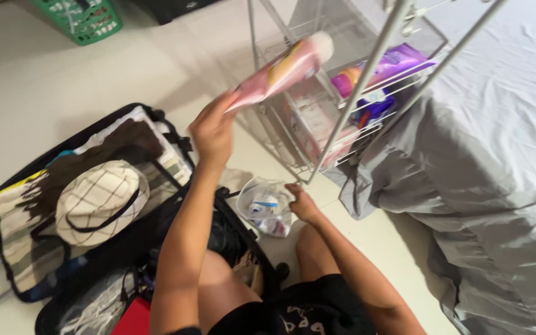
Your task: The person unpacks a suitcase on the floor, removing clothes, a hat, and toiletries. They place the clothes on a nearby rack and transfer the toiletries to a metal shelving unit.
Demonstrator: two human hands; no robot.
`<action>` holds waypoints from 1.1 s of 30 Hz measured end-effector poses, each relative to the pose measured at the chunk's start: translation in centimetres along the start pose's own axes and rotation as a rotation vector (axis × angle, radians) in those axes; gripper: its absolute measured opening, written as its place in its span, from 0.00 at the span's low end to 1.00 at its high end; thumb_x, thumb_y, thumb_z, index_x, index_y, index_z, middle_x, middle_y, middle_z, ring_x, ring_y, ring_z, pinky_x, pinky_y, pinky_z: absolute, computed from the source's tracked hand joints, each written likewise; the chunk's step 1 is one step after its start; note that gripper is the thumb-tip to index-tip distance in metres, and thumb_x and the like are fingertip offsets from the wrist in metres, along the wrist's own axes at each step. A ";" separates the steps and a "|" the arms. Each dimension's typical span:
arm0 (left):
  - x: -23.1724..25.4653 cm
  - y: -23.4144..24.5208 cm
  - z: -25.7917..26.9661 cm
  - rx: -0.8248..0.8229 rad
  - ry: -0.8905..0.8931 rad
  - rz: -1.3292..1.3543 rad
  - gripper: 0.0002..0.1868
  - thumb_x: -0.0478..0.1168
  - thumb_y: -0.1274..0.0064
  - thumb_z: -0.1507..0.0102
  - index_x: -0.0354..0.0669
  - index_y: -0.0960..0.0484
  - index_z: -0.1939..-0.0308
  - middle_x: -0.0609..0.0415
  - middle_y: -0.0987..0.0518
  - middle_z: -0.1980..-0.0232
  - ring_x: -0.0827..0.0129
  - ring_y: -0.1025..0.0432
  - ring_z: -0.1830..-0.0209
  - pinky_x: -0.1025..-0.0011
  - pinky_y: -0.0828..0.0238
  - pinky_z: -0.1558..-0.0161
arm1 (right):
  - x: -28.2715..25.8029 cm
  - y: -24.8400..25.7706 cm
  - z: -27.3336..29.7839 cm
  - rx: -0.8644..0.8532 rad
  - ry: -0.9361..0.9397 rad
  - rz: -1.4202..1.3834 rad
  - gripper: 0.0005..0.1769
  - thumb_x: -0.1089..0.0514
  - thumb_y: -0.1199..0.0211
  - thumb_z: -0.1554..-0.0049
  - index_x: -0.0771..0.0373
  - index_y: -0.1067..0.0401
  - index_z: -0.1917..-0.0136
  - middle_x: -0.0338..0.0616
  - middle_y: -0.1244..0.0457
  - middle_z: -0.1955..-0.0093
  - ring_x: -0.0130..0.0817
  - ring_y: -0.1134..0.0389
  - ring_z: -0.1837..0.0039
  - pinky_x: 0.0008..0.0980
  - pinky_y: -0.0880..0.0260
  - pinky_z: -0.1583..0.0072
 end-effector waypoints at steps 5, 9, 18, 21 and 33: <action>-0.2 -10.9 -5.7 -0.040 -0.327 -0.131 0.15 0.25 0.47 0.36 0.40 0.15 0.47 0.48 0.16 0.45 0.54 0.21 0.44 0.62 0.23 0.41 | -0.9 -1.4 -0.1 -0.039 -0.019 -0.003 0.43 0.70 0.43 0.59 0.67 0.36 0.28 0.61 0.42 0.27 0.54 0.42 0.25 0.39 0.43 0.26; -0.1 -18.2 -8.7 -0.134 -0.489 -0.157 0.17 0.26 0.48 0.37 0.43 0.15 0.48 0.48 0.16 0.45 0.56 0.22 0.44 0.61 0.25 0.39 | -1.9 -1.3 0.3 -0.056 -0.043 -0.022 0.43 0.71 0.44 0.60 0.68 0.36 0.28 0.61 0.43 0.27 0.55 0.43 0.25 0.38 0.43 0.26; 0.4 -23.8 -13.5 -0.309 -0.170 -0.355 0.13 0.44 0.53 0.27 0.43 0.17 0.46 0.52 0.17 0.63 0.59 0.22 0.65 0.64 0.24 0.63 | -4.7 0.2 0.1 -0.099 -0.088 -0.077 0.41 0.72 0.45 0.57 0.69 0.37 0.27 0.57 0.43 0.25 0.53 0.43 0.24 0.37 0.43 0.26; 0.5 -26.1 -12.3 -0.607 0.344 -0.260 0.13 0.49 0.64 0.23 0.49 0.28 0.43 0.56 0.20 0.62 0.63 0.21 0.61 0.66 0.19 0.54 | -5.9 0.1 -0.2 -0.122 -0.104 -0.071 0.40 0.72 0.45 0.55 0.68 0.37 0.27 0.55 0.43 0.25 0.52 0.43 0.24 0.36 0.43 0.26; -8.8 -31.0 -14.2 -0.962 -0.337 -0.811 0.34 0.57 0.50 0.39 0.73 0.32 0.27 0.57 0.41 0.20 0.46 0.52 0.22 0.35 0.61 0.32 | -5.9 0.1 0.3 -0.144 -0.104 -0.112 0.41 0.73 0.45 0.55 0.67 0.38 0.26 0.55 0.43 0.25 0.52 0.43 0.24 0.36 0.43 0.25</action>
Point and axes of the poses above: each hand's wrist, its own z-axis away from the middle knuckle, its own y-axis out of the back of the hand, x = y × z, the point moved 3 cm from there along -z, towards the middle knuckle
